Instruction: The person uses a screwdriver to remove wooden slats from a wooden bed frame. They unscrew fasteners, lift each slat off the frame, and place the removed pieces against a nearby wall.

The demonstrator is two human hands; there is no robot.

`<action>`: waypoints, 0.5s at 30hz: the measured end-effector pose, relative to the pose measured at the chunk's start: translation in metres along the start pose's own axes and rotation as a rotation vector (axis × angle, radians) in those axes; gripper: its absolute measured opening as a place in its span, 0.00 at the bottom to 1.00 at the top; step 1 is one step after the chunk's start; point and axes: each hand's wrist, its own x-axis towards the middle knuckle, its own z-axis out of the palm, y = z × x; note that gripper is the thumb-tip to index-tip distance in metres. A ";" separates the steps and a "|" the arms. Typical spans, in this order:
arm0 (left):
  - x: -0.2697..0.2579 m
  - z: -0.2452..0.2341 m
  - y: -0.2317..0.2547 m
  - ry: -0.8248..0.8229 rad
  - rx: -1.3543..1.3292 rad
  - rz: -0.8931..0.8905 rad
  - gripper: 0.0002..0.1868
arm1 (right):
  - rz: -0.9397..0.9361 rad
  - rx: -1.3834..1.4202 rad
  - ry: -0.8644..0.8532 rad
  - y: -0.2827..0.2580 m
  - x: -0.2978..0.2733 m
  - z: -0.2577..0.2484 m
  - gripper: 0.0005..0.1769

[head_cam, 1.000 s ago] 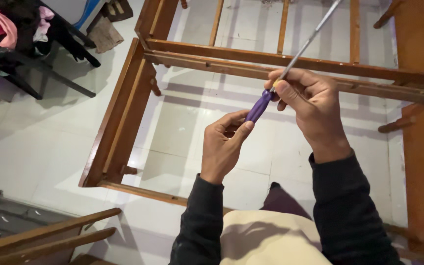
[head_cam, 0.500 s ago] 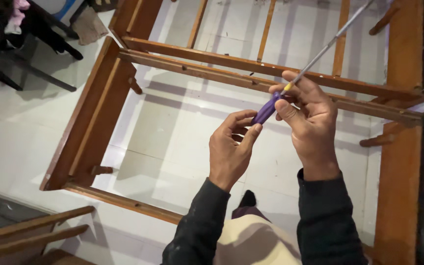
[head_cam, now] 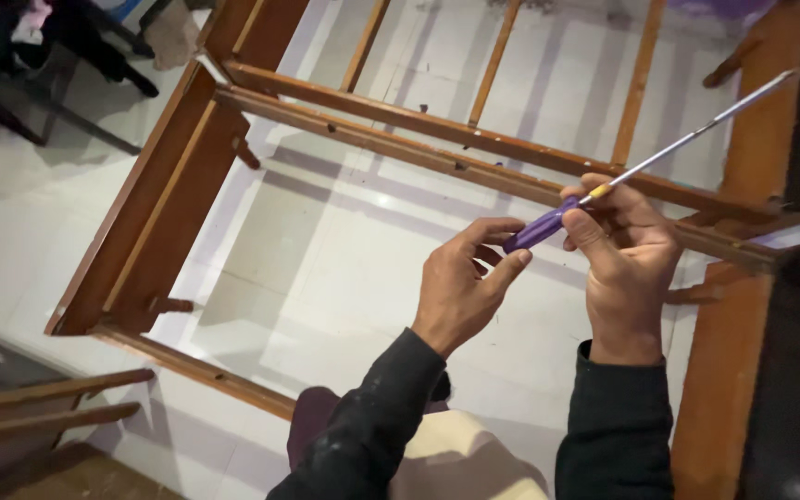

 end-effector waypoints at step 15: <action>0.024 0.065 0.017 -0.110 -0.060 0.088 0.18 | 0.003 -0.069 -0.017 -0.010 0.002 -0.033 0.18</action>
